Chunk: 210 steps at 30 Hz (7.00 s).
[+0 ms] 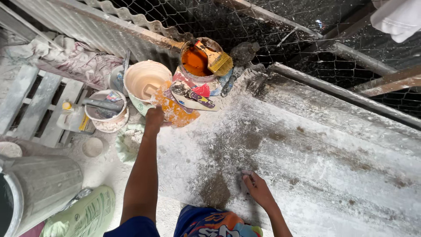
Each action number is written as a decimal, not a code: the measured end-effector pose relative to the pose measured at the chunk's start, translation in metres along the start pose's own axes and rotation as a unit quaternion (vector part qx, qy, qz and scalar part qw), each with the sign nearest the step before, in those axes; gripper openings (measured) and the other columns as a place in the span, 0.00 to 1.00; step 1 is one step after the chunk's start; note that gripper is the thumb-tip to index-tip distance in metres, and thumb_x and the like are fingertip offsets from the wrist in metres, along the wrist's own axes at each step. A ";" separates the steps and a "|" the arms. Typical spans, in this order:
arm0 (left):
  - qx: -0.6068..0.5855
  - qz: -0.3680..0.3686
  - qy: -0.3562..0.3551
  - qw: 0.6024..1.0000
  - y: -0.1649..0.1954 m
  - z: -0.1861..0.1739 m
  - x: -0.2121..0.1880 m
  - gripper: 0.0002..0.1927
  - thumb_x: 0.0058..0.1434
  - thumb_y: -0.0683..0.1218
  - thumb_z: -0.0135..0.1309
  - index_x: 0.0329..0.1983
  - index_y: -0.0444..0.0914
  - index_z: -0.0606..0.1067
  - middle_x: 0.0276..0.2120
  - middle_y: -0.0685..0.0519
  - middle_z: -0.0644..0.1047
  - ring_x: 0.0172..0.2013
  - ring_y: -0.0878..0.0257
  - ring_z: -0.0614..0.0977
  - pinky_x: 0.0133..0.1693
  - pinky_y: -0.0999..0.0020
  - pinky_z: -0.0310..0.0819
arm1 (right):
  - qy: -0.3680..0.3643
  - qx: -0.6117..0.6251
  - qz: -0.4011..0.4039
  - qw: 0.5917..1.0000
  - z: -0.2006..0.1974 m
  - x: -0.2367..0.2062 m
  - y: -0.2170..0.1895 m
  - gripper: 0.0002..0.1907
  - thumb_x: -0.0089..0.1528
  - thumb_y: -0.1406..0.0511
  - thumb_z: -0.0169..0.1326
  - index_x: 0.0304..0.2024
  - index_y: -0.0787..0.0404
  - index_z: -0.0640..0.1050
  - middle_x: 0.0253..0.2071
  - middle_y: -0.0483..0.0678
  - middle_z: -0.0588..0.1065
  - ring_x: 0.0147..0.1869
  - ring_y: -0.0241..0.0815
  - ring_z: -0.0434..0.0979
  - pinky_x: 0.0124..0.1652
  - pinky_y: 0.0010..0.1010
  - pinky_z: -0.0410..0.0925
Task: The person cleans a dusty workbench using a scraper and a sponge, then places two long decorative moldings on the bench. They mix a paste in a bucket with a trowel and apply it to the moldings with a brush.
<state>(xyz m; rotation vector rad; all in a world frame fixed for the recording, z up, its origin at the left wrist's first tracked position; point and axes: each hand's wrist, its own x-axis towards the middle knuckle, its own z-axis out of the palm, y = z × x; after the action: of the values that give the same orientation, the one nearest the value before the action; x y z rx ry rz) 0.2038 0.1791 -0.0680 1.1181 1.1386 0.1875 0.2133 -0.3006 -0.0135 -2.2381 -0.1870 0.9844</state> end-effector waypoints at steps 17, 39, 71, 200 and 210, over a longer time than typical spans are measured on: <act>-0.183 0.204 0.000 0.962 -0.011 0.052 -0.003 0.22 0.70 0.48 0.47 0.62 0.35 0.60 0.49 0.46 0.72 0.40 0.56 0.81 0.32 0.58 0.89 | 0.030 0.037 -0.007 0.999 -0.010 0.002 0.016 0.23 0.67 0.53 0.48 0.59 0.56 0.76 0.33 0.50 0.81 0.33 0.37 0.75 0.37 0.32 0.70; 0.503 0.631 -0.271 0.525 -0.051 0.332 -0.179 0.30 0.66 0.48 0.43 0.71 0.33 0.62 0.72 0.34 0.59 0.73 0.39 0.55 0.69 0.41 0.43 | -0.011 0.753 -0.014 0.658 -0.094 -0.026 0.024 0.40 0.66 0.43 0.32 0.70 0.63 0.61 0.68 0.59 0.68 0.66 0.55 0.72 0.58 0.47 0.69; 0.709 0.497 -0.287 0.409 0.008 0.425 -0.190 0.12 0.69 0.45 0.53 0.55 0.47 0.78 0.57 0.51 0.78 0.56 0.55 0.81 0.71 0.29 0.49 | 0.225 0.602 0.101 0.759 -0.072 -0.127 0.220 0.30 0.69 0.54 0.36 0.68 0.64 0.65 0.59 0.57 0.75 0.59 0.50 0.77 0.57 0.42 0.71; 0.632 0.229 -0.218 0.708 -0.259 0.114 -0.270 0.36 0.62 0.72 0.49 0.31 0.33 0.75 0.29 0.34 0.79 0.34 0.38 0.82 0.39 0.44 0.74 | 0.508 0.455 0.148 0.717 -0.079 -0.184 0.294 0.45 0.73 0.62 0.48 0.82 0.61 0.36 0.33 0.59 0.69 0.32 0.43 0.65 0.29 0.35 0.65; 0.648 0.219 -0.234 0.691 -0.255 0.107 -0.261 0.38 0.63 0.73 0.47 0.26 0.31 0.74 0.25 0.35 0.79 0.31 0.39 0.82 0.39 0.46 0.74 | 0.516 0.416 0.192 0.723 -0.072 -0.182 0.287 0.42 0.71 0.61 0.46 0.78 0.63 0.40 0.34 0.56 0.72 0.28 0.35 0.67 0.30 0.31 0.67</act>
<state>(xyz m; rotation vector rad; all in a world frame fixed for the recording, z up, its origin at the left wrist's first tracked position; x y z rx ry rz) 0.0663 -0.1735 -0.1068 2.5162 0.3647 -0.6440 0.0971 -0.6256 -0.0514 -1.6212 1.0461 -0.1768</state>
